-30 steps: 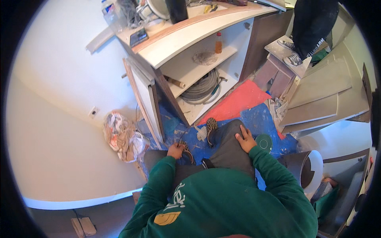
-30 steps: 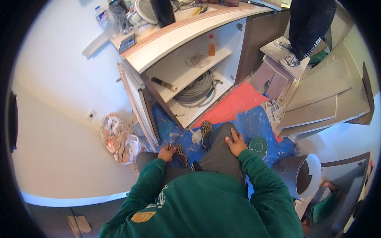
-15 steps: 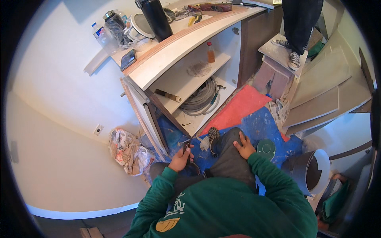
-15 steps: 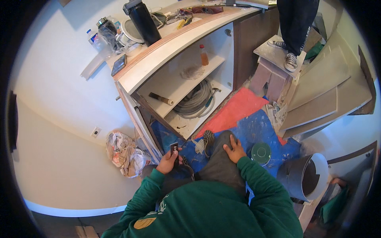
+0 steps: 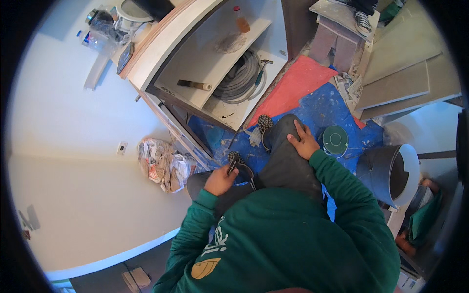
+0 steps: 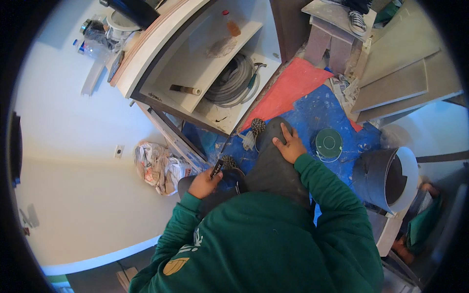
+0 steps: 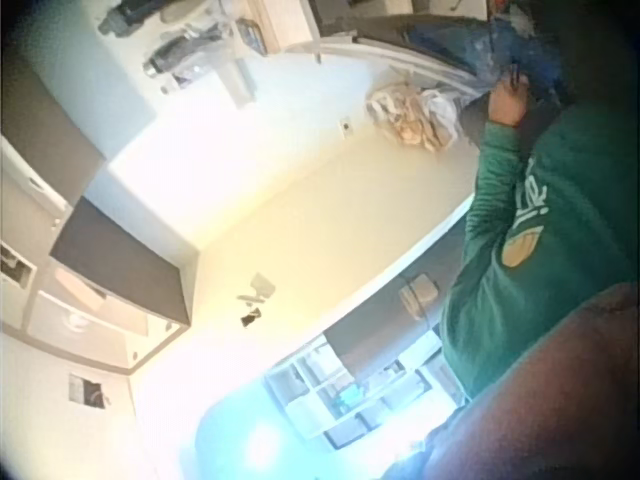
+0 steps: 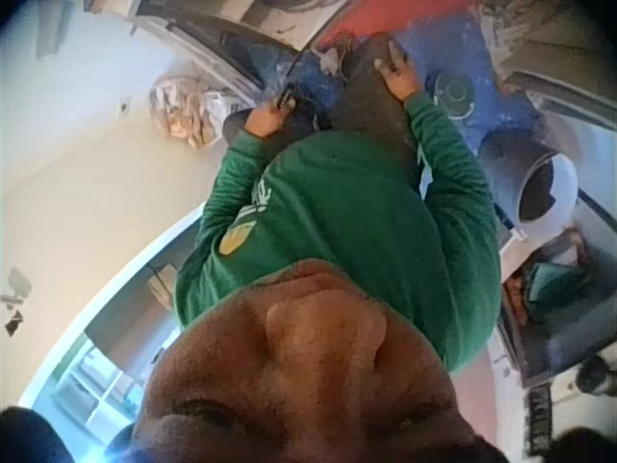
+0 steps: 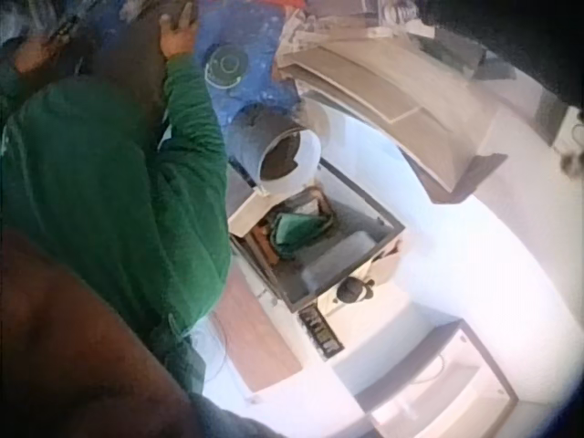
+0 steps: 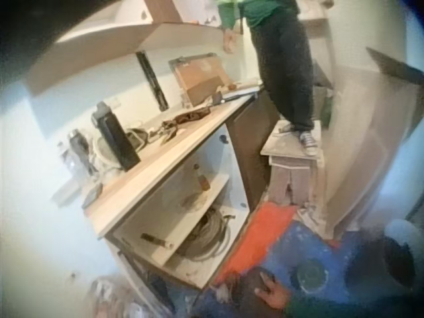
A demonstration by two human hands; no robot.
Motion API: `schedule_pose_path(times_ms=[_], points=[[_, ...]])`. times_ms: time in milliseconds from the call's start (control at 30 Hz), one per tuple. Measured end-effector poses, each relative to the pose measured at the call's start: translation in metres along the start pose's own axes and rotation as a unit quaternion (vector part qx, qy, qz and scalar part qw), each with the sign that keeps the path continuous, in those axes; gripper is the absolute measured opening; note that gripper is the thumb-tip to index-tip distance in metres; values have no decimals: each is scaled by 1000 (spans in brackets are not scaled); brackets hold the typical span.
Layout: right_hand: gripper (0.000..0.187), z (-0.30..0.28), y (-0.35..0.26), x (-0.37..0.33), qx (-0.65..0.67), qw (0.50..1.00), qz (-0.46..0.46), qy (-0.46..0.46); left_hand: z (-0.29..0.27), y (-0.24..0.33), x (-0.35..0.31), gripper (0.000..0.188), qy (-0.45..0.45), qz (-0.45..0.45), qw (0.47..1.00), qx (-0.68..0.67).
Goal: The person assembles a cabinet by attaching a wooden trim piece to the edge of a cabinet door. They use a hammer and a small block to tap the trim into place, then apply a liquid from a bottle onto a pink pad and rub it along the trim edge.
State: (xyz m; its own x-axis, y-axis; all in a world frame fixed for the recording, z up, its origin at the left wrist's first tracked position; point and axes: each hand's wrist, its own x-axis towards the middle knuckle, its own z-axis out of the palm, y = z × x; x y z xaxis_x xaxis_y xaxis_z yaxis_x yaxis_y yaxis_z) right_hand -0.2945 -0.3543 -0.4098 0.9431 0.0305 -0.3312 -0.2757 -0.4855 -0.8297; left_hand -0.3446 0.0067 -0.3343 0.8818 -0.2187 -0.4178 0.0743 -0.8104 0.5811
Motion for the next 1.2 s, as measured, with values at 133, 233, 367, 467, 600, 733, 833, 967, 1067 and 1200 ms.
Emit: schedule_pose_path(times_ms=[133, 233, 367, 467, 600, 733, 833, 967, 1067, 1200], points=[[82, 10, 16, 11, -45, 998, -40, 17, -77, 108, -24, 34, -6, 136, 958, 253], [80, 13, 60, 28, -79, 992, -94, 28, -124, 211, -45, 32, -18, 252, 930, 266], [72, 23, 119, 46, -306, 940, -147, 46, -139, 309, -98, 27, 49, 383, 878, 281], [72, 15, 53, 26, -79, 996, -39, 28, -131, 323, -117, 23, 90, 426, 856, 278], [73, 5, 30, 11, -68, 996, -35, 49, -125, 330, -119, 19, 97, 474, 830, 276], [74, -2, 23, 7, -73, 995, -41, 58, -138, 329, -115, 15, 106, 492, 825, 259], [75, 18, 8, 3, -72, 995, -64, 28, -168, 310, -103, 12, 134, 433, 859, 237], [73, -2, 25, 15, -81, 992, -55, 76, -259, 282, -3, 24, 186, 488, 778, 349], [58, -4, 22, 38, -41, 992, -55, 109, -298, 239, 31, 43, 173, 253, 952, -3], [33, 12, 59, 120, 121, 986, -56, 97, -325, 183, 64, 51, 254, 209, 924, -198]])
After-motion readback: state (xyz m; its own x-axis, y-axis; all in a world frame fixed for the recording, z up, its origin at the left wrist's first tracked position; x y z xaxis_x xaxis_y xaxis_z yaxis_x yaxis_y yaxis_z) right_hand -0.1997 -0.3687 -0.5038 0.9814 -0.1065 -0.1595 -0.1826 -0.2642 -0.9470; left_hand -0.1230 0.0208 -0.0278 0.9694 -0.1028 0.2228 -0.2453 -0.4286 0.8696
